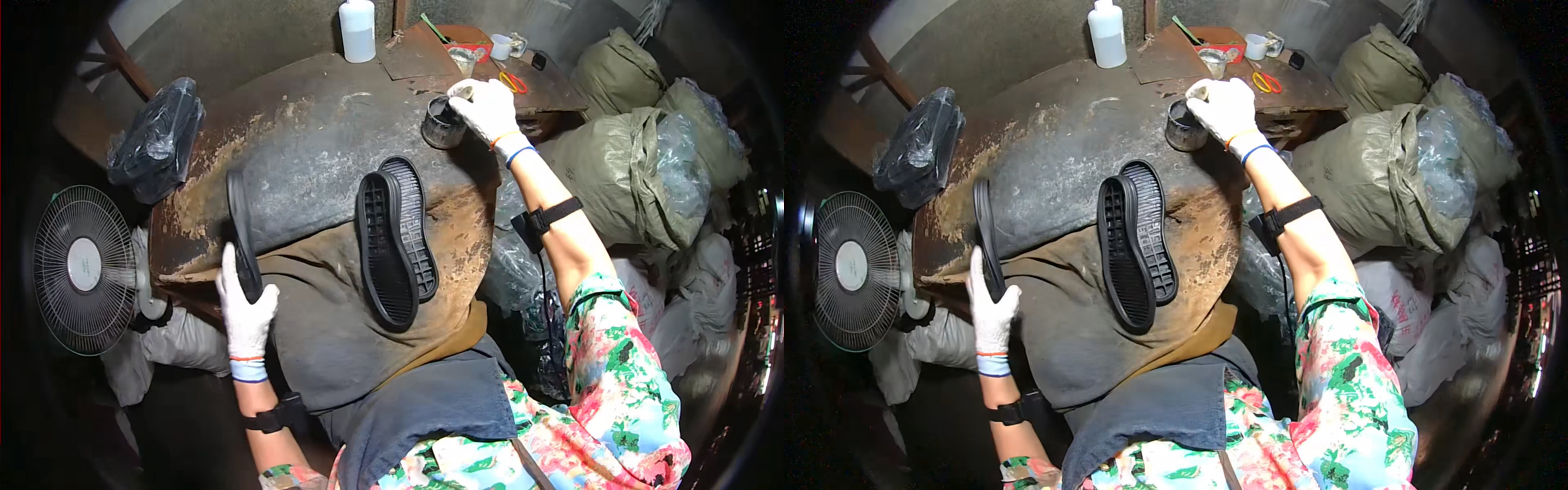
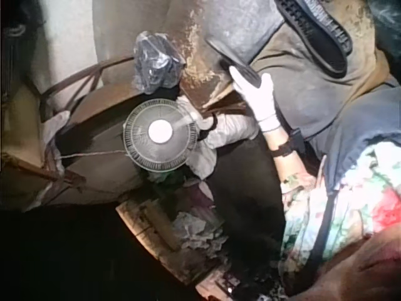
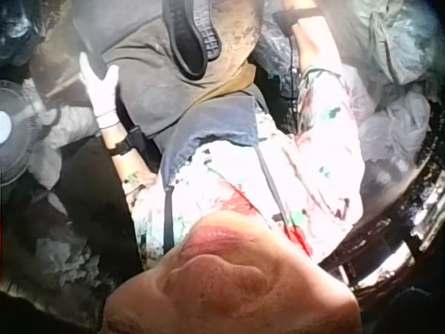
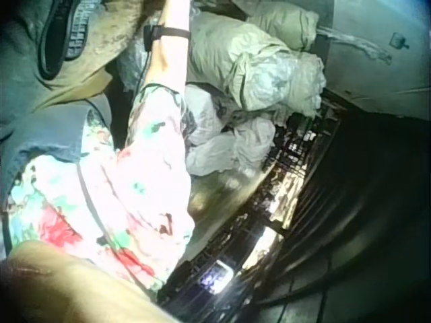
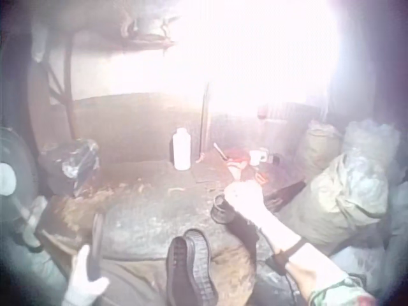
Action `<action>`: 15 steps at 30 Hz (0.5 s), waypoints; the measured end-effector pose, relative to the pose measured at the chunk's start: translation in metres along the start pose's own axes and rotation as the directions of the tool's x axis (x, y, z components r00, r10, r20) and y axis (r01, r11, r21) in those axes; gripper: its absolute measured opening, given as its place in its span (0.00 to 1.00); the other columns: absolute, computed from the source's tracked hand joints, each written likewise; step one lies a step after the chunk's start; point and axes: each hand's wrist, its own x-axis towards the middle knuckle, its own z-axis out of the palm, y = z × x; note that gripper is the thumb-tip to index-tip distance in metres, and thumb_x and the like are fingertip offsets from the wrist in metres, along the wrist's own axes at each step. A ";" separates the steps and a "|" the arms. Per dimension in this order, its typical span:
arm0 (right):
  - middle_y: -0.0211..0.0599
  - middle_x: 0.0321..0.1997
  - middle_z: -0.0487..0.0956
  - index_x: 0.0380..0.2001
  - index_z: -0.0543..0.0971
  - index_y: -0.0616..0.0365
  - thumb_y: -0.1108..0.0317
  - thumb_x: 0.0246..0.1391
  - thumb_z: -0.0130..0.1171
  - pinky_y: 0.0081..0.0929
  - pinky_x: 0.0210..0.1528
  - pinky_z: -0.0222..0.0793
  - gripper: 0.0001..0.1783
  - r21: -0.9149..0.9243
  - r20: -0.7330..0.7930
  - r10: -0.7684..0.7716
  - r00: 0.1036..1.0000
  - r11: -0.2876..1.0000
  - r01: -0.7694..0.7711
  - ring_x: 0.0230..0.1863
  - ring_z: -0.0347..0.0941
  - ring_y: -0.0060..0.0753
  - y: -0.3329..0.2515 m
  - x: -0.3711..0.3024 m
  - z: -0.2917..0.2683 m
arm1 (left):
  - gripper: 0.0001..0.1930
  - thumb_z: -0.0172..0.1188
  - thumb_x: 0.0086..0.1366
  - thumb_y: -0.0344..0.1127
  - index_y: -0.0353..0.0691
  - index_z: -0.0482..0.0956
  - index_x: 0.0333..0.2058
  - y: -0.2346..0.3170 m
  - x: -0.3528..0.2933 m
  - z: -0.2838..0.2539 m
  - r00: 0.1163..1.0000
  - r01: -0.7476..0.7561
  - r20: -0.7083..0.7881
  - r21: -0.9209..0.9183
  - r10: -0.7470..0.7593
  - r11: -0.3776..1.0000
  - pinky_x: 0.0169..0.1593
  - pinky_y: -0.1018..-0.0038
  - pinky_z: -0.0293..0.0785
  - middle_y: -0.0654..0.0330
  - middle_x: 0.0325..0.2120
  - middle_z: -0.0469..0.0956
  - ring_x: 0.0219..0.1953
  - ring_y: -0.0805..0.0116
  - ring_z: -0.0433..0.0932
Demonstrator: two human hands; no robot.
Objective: Applying adhesive or solvent to the surfaces of shoe soles using a brush.
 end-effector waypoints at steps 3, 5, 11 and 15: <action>0.33 0.39 0.89 0.42 0.87 0.40 0.50 0.58 0.61 0.55 0.67 0.59 0.14 -0.047 0.099 -0.070 0.993 0.996 0.075 0.43 0.85 0.39 0.008 0.002 0.025 | 0.42 0.60 0.52 0.22 0.52 0.72 0.69 0.021 0.039 -0.038 0.881 -0.440 0.086 0.512 0.466 0.738 0.75 0.51 0.57 0.51 0.71 0.65 0.73 0.44 0.62; 0.33 0.42 0.89 0.45 0.85 0.43 0.49 0.60 0.57 0.58 0.68 0.57 0.17 -0.212 0.276 0.133 0.952 0.974 -0.075 0.45 0.85 0.42 0.015 0.007 0.042 | 0.39 0.58 0.54 0.23 0.61 0.78 0.66 0.019 0.059 -0.048 0.899 -0.405 0.196 0.714 0.392 0.571 0.75 0.46 0.54 0.52 0.71 0.66 0.73 0.44 0.61; 0.42 0.41 0.88 0.47 0.86 0.47 0.50 0.65 0.49 0.46 0.48 0.78 0.21 -0.187 0.212 0.088 0.973 0.981 -0.048 0.44 0.84 0.52 0.046 0.004 0.086 | 0.21 0.62 0.67 0.59 0.52 0.88 0.47 -0.035 0.033 0.062 0.998 0.061 -0.023 0.560 -0.058 0.826 0.58 0.40 0.72 0.47 0.63 0.72 0.59 0.40 0.76; 0.42 0.51 0.86 0.46 0.88 0.46 0.59 0.68 0.50 0.39 0.57 0.76 0.17 0.071 -0.076 0.015 0.997 0.997 -0.010 0.53 0.83 0.45 0.038 -0.008 0.081 | 0.53 0.69 0.56 0.70 0.40 0.65 0.71 0.010 0.000 0.123 0.943 0.328 -0.263 0.636 -0.204 0.698 0.70 0.43 0.61 0.36 0.70 0.62 0.67 0.35 0.67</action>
